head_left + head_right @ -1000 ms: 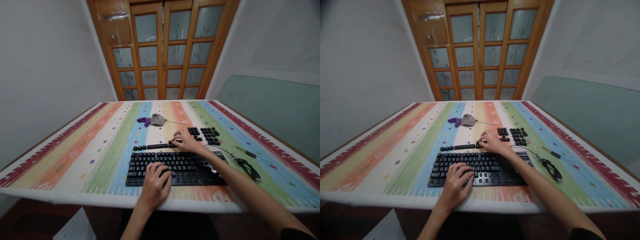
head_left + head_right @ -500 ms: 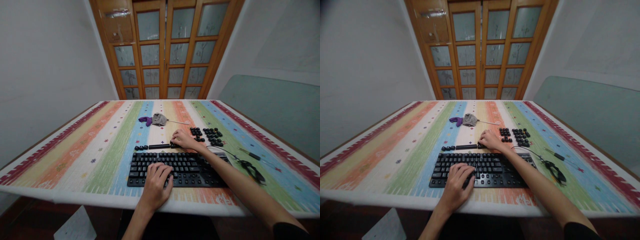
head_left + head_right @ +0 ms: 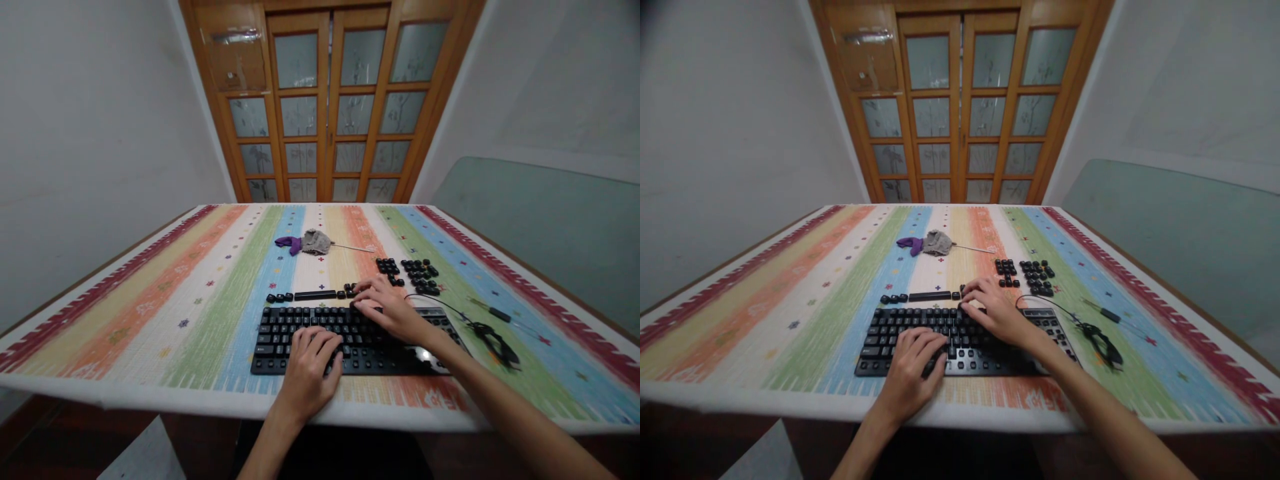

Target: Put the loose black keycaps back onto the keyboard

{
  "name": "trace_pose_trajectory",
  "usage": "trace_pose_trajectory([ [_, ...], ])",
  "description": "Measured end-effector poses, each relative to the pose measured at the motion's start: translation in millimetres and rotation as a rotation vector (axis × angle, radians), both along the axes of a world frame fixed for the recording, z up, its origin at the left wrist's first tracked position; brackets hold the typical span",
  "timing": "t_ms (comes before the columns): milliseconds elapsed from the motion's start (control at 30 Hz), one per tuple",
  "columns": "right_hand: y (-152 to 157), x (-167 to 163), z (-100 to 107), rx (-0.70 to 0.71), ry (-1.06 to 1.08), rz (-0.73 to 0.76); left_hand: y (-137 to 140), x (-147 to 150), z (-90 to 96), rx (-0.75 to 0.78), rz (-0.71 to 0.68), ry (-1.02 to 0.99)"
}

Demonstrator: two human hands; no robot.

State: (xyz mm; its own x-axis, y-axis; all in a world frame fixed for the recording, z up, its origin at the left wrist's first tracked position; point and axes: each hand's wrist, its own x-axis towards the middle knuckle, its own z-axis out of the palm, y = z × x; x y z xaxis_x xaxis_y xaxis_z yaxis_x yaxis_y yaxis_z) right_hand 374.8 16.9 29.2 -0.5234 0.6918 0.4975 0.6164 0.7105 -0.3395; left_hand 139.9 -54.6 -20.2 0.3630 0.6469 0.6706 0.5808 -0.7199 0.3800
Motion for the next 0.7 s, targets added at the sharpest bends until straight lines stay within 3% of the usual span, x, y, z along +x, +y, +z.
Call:
trace_pose_trajectory([
  [233,-51,-6,-17,0.083,-0.042,0.074,2,4,0.3,0.023,-0.017,0.031],
  [433,-62,-12,-29,0.155,-0.091,0.029,2,5,2.1,0.030,-0.005,0.042],
  [700,-66,-15,-29,0.249,-0.154,0.001,1,7,1.0,-0.013,-0.017,0.048],
])
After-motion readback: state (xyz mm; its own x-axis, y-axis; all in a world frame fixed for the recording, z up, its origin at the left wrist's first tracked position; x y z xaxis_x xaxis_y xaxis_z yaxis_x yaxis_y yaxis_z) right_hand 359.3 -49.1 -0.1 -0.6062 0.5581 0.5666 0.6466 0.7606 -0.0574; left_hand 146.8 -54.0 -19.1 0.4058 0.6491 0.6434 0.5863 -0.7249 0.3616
